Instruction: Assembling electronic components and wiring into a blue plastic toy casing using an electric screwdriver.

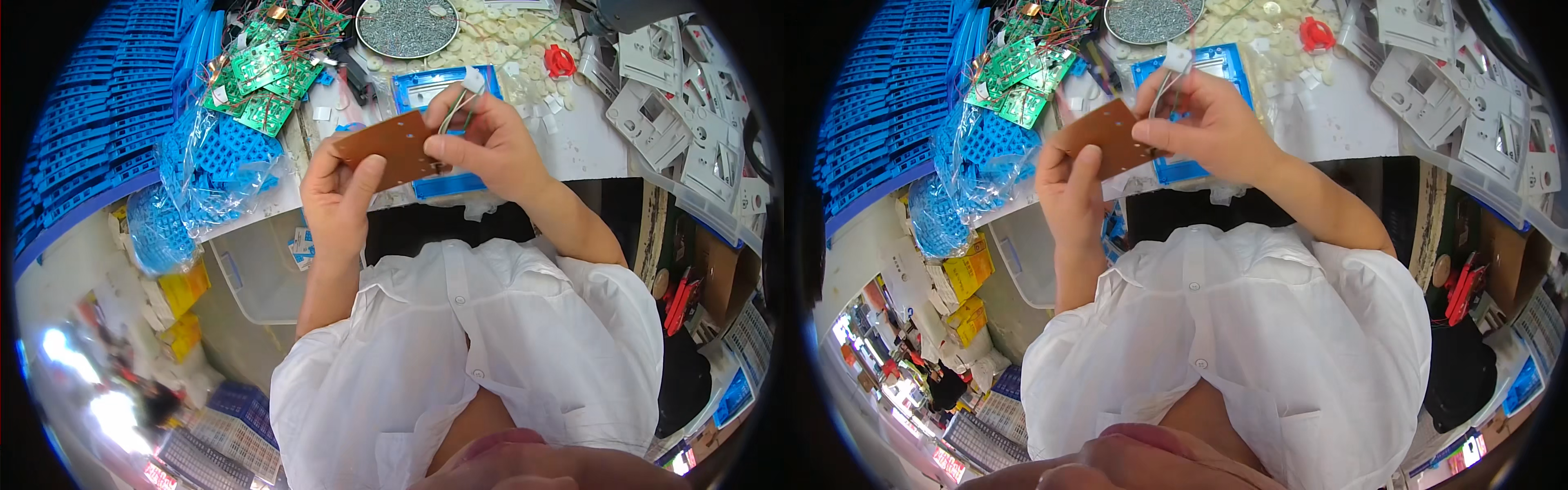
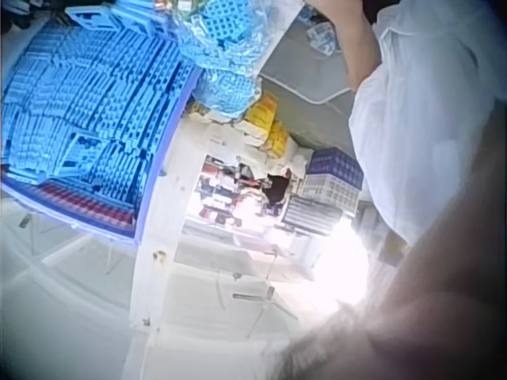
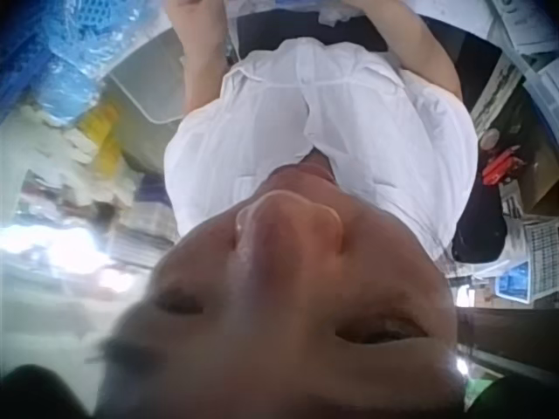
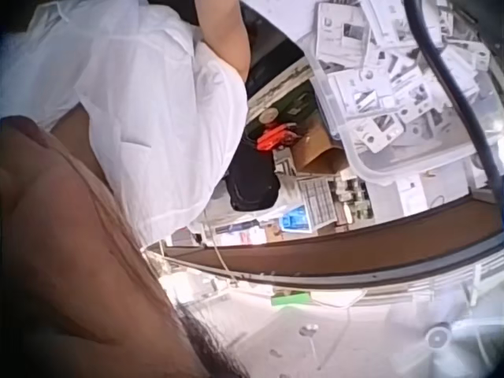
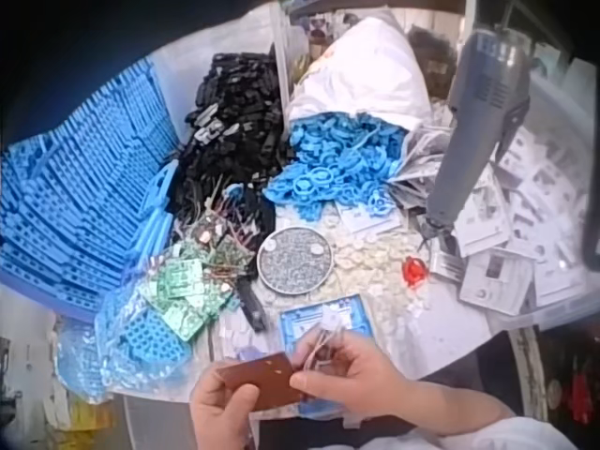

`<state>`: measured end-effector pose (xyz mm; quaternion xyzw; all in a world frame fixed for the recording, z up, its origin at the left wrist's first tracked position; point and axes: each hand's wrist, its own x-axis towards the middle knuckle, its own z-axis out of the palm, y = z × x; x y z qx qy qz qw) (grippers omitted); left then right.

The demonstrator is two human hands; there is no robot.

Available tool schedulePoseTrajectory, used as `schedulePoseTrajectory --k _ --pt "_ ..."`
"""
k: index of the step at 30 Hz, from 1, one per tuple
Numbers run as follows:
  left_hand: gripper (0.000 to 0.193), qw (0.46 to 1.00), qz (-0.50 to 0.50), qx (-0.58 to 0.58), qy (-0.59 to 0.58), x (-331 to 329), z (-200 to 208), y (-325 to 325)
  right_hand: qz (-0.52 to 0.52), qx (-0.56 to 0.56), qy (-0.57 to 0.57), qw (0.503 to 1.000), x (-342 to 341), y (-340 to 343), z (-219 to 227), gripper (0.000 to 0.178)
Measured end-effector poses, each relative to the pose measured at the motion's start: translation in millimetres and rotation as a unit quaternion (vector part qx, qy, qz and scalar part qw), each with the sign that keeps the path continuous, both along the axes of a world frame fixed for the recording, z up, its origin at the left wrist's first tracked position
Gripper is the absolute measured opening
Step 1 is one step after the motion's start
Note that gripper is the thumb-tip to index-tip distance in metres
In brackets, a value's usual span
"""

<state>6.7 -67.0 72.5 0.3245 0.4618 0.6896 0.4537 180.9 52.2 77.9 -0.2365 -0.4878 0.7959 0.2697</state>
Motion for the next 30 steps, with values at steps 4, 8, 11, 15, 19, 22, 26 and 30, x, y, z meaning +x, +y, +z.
schedulePoseTrajectory --k 4,8,11,15,19,22,26,30 --pt "0.029 0.997 0.065 -0.019 -0.038 0 -1 6 0.014 -0.058 0.066 0.996 6 8 -15 0.021" --pt "0.034 0.997 -0.016 -0.003 -0.071 -9 -4 5 0.017 -0.105 0.109 0.988 4 8 -16 0.027" --pt "0.032 0.997 0.007 -0.025 -0.075 -6 -4 7 0.031 -0.06 0.109 0.992 1 12 -20 0.034" --pt "0.03 0.996 0.034 -0.053 -0.069 0 0 8 0.035 -0.066 0.101 0.992 -3 15 -21 0.029" --pt "0.03 0.992 -0.01 -0.038 -0.117 -5 -1 5 0.029 -0.035 0.074 0.996 -10 17 -12 0.02" --pt "0.031 0.992 -0.018 -0.046 -0.115 -2 0 6 0.035 -0.051 0.059 0.996 -12 16 -6 0.014" --pt "0.032 0.991 0.036 -0.035 -0.12 4 -3 8 0.007 -0.155 0.047 0.987 -18 7 -2 0.015" --pt "0.041 0.993 0.07 0.038 -0.09 10 2 18 0.044 -0.287 0.032 0.956 -20 -2 -16 0.021"
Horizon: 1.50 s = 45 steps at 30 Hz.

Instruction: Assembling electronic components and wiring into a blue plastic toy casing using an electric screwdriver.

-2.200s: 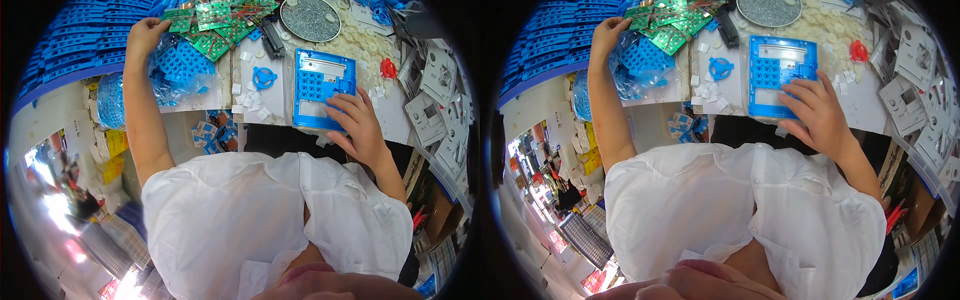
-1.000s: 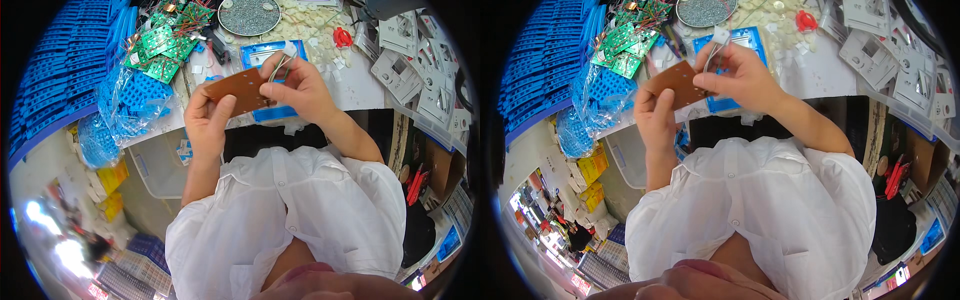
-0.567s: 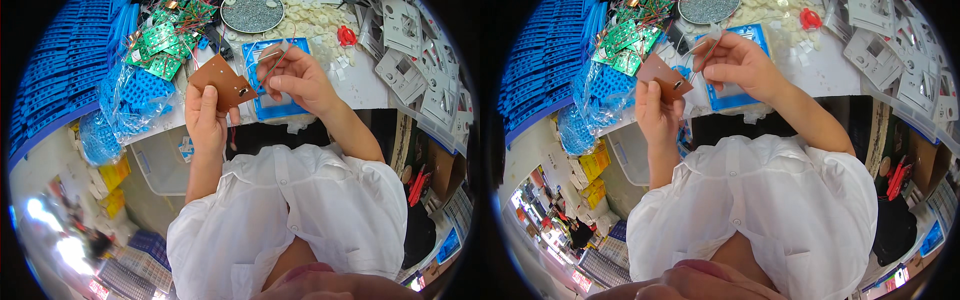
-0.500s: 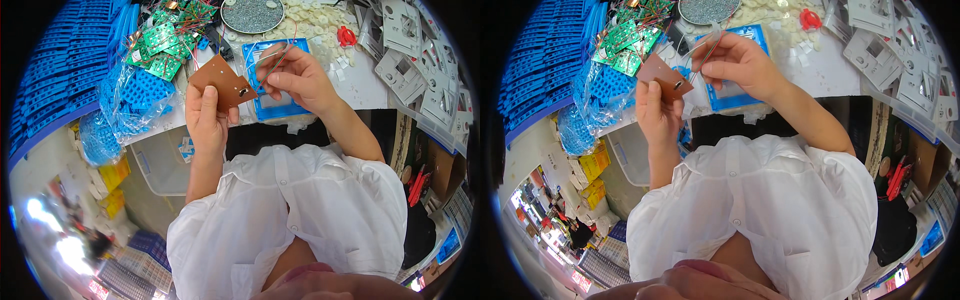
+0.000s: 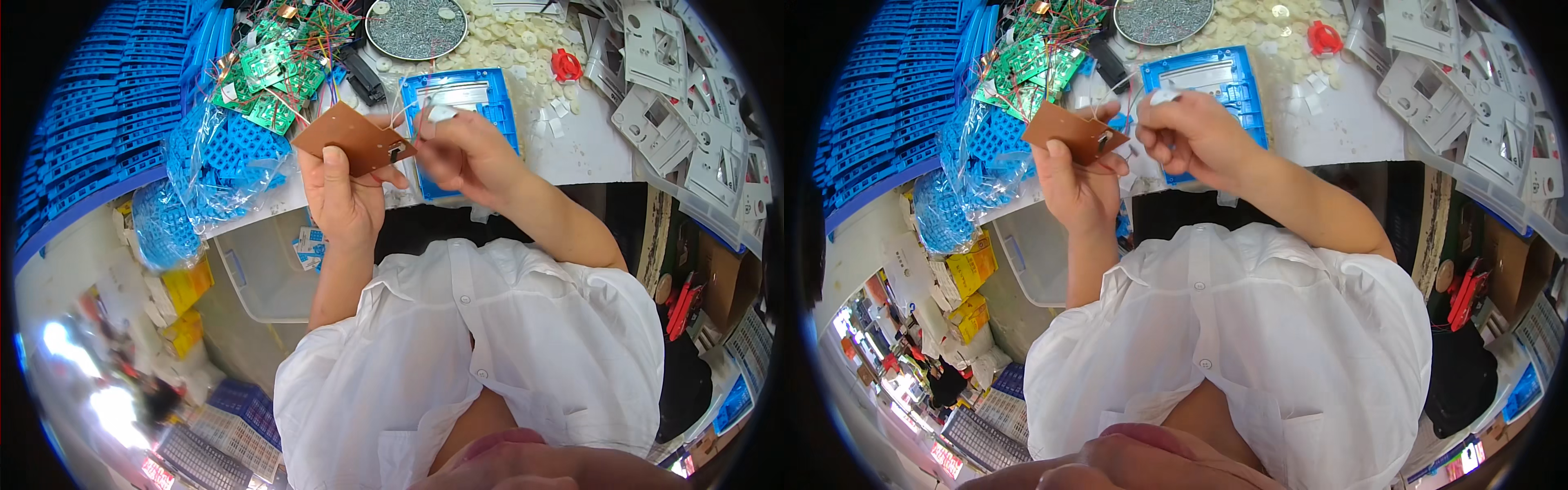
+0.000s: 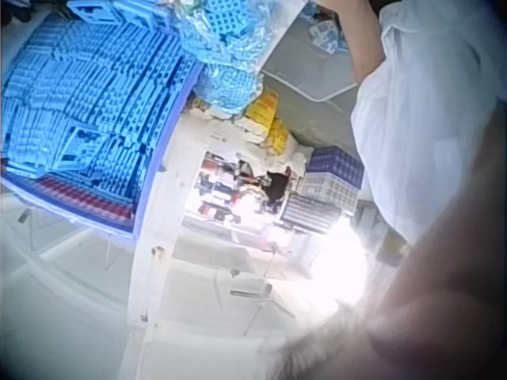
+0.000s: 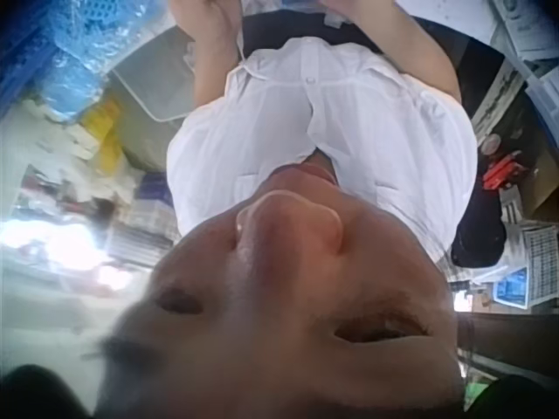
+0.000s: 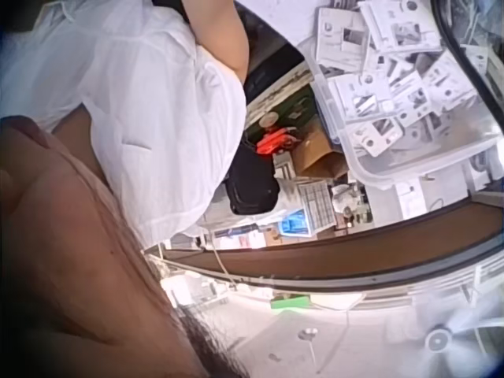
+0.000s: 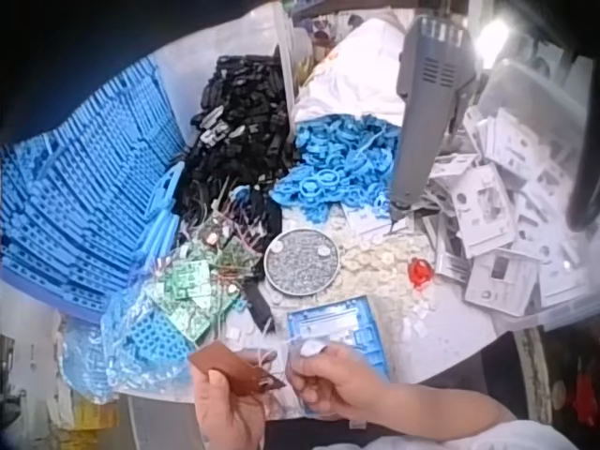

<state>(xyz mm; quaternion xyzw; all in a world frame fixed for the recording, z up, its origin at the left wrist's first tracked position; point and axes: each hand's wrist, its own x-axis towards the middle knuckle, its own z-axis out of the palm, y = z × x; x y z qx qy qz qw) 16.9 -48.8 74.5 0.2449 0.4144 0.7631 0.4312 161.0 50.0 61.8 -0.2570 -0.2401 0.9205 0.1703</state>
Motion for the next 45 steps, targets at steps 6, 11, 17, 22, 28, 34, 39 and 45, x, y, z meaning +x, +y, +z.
schedulePoseTrajectory --k 6,11,17,22,28,34,39,45 --pt "0.038 0.999 -0.023 0.04 0.005 -8 -8 1 0.032 0.144 0.001 0.989 7 -7 6 0.039" --pt "0.036 0.994 -0.064 -0.013 0.09 -3 -1 -2 0.051 0.378 0.063 0.922 13 16 -4 0.063" --pt "0.024 0.975 -0.154 -0.083 0.134 5 9 -10 0.038 0.39 0.038 0.919 18 10 12 0.046" --pt "0.018 0.961 -0.193 -0.12 0.155 4 17 -13 -0.033 0.241 0.075 0.967 28 -4 7 0.037" --pt "0.026 0.922 -0.309 -0.223 0.072 10 26 -19 0.065 0.281 -0.012 0.957 49 13 23 0.035" --pt "0.049 0.881 -0.405 -0.244 -0.028 11 -13 -35 0.051 0.41 -0.121 0.902 60 31 2 0.028" --pt "0.057 0.91 -0.332 -0.246 -0.029 16 -17 -39 0.086 0.46 -0.161 0.869 45 56 -12 0.031" --pt "0.066 0.911 -0.315 -0.265 -0.026 15 -17 -40 0.119 0.485 -0.18 0.848 31 73 -20 0.029"
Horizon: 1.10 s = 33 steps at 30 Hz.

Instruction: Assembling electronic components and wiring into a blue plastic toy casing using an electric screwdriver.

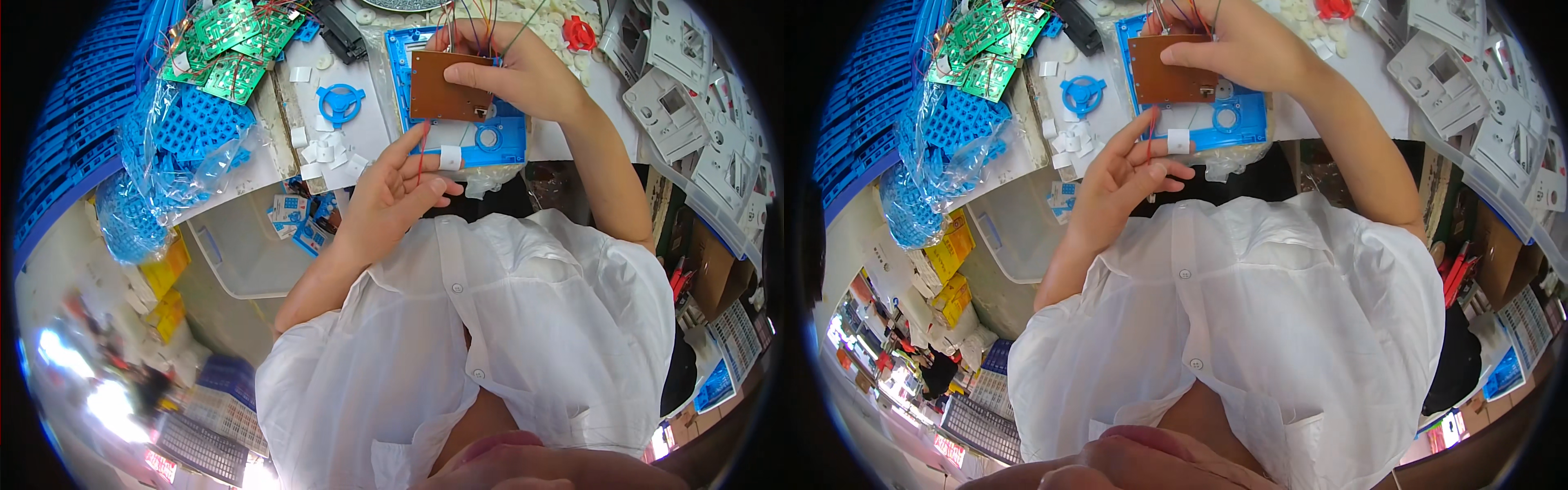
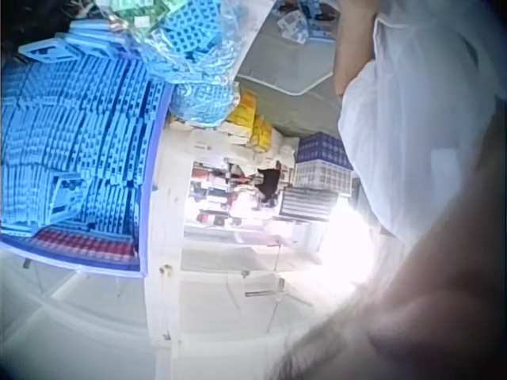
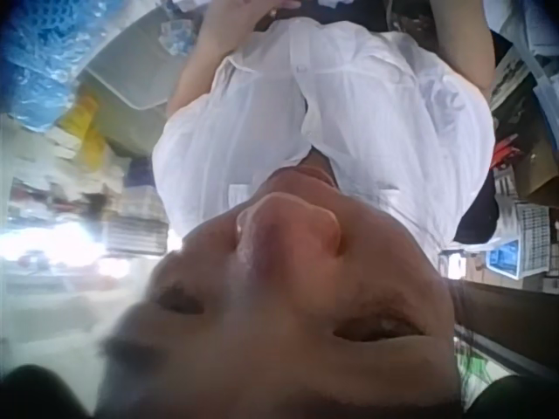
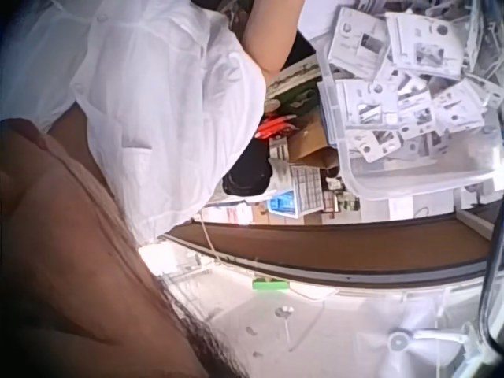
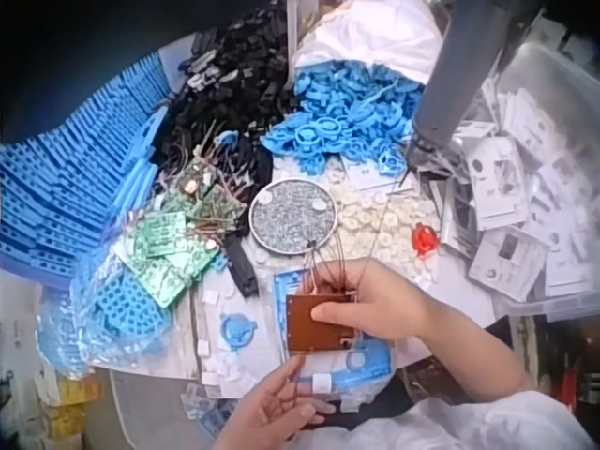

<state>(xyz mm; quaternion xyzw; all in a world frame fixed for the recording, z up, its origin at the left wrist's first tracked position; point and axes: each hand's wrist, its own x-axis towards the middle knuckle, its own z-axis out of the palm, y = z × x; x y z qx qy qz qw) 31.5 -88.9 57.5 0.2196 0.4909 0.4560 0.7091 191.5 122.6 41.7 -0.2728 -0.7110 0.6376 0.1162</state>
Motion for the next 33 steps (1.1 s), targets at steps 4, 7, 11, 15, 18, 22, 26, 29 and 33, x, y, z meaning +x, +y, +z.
schedulePoseTrajectory --k 4,7,11,15,18,22,26,29,33 --pt "0.07 0.999 0.001 -0.017 -0.032 0 -2 -3 0.063 0.021 -0.055 0.996 -4 11 -5 0.032" --pt "0.068 0.999 0.015 -0.02 -0.031 2 0 -7 0.06 0.016 -0.058 0.996 -9 7 -11 0.034" --pt "0.073 0.998 0.025 -0.015 -0.047 1 -4 -8 0.036 0.056 -0.05 0.997 -12 3 -14 0.035" --pt "0.065 0.999 0.024 0.005 -0.025 0 -5 -9 0.015 0.099 -0.085 0.991 -16 -4 -11 0.032" --pt "0.064 1.0 0.018 0.008 -0.024 -1 -4 -9 -0.017 0.074 -0.085 0.993 -16 -11 -8 0.031" --pt "0.062 0.999 0.017 0.017 -0.031 -1 -8 -10 0.02 0.155 -0.145 0.977 -17 -9 7 0.031" --pt "0.062 0.999 0.012 0.014 -0.028 -1 -8 -9 0.032 0.179 -0.207 0.961 -24 -12 14 0.031" --pt "0.062 0.999 0.013 0.03 -0.027 0 -10 -10 -0.017 0.16 -0.119 0.98 -18 -14 -4 0.031" --pt "0.062 0.999 0.014 0.036 -0.027 0 -9 -11 -0.021 0.098 -0.108 0.989 -17 -13 -1 0.03"
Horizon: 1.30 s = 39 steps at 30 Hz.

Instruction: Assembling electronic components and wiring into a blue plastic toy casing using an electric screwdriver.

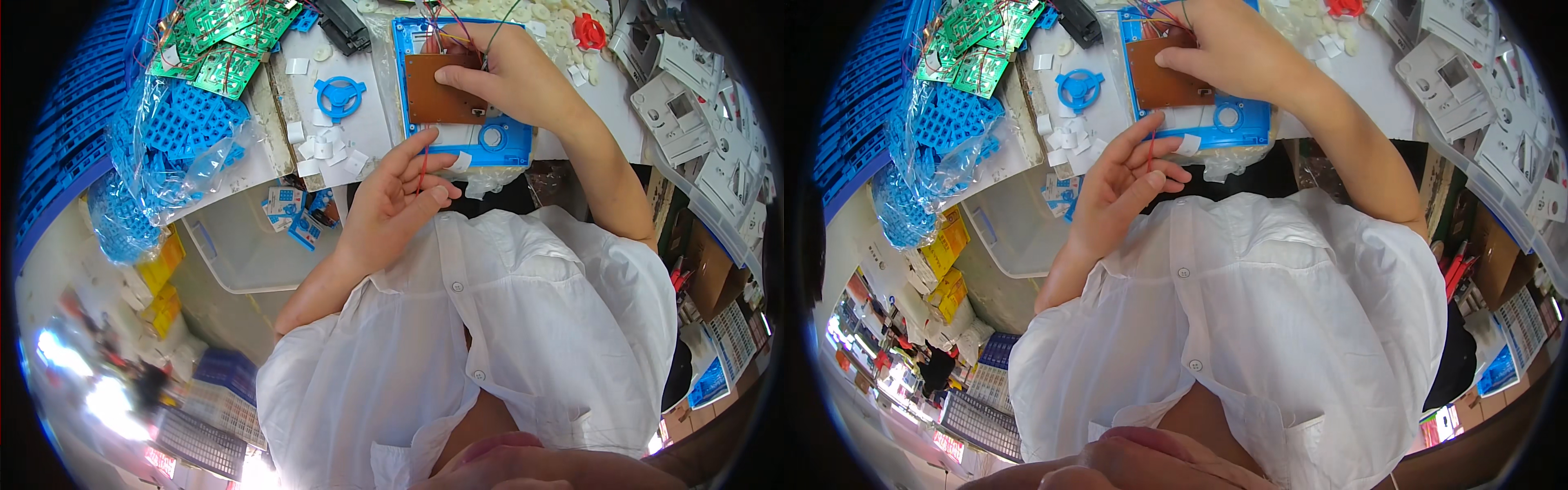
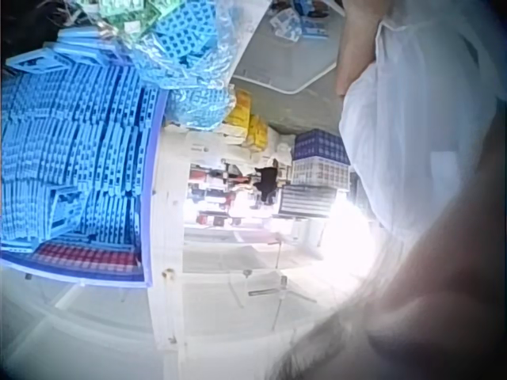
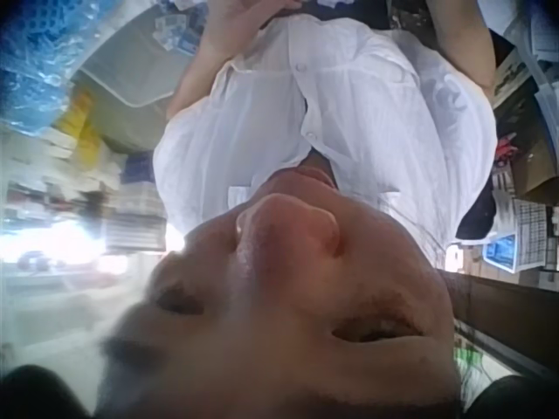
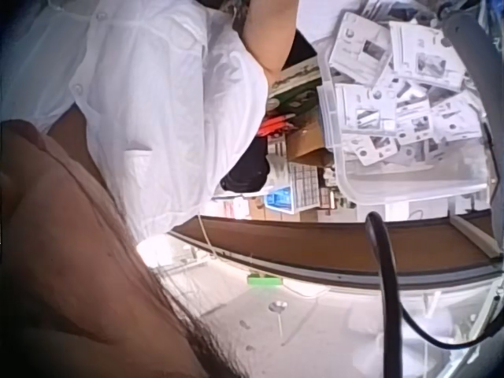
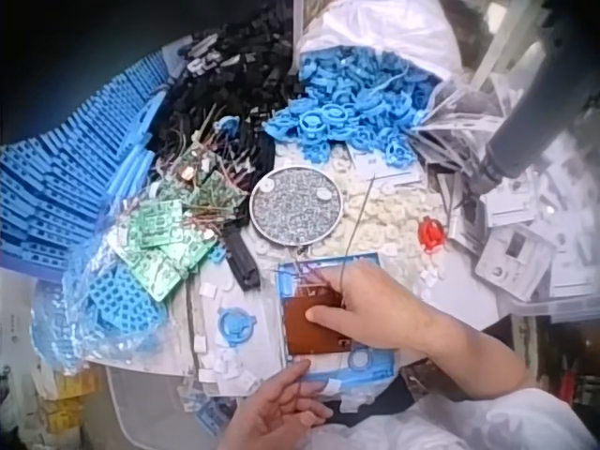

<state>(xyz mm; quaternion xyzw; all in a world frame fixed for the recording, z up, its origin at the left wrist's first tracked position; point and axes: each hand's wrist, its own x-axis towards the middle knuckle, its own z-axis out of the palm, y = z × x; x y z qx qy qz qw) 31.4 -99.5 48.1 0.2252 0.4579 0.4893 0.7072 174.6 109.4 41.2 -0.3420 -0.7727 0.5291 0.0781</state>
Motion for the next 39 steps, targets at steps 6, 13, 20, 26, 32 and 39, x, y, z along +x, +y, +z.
schedulePoseTrajectory --k 6,13,20,26,32,39 --pt "0.062 1.0 0.002 0.0 -0.004 -1 -3 -1 0.052 0.14 -0.124 0.981 -9 -3 16 0.034" --pt "0.055 0.989 -0.036 -0.002 0.142 -13 15 3 0.093 0.342 -0.02 0.935 -7 -5 6 0.031" --pt "0.047 0.695 -0.072 0.32 0.64 -26 1 41 0.084 0.366 -0.034 0.926 -4 -9 4 0.032" --pt "0.05 0.577 -0.158 0.355 0.719 -27 -13 47 0.022 0.304 -0.014 0.952 0 -10 19 0.05" --pt "0.059 0.583 -0.188 0.328 0.719 -26 -9 49 -0.062 0.37 0.091 0.923 30 -12 27 0.051" --pt "0.063 0.602 -0.197 0.348 0.691 -27 -1 65 0.125 0.406 0.027 0.905 46 -47 -3 0.047"
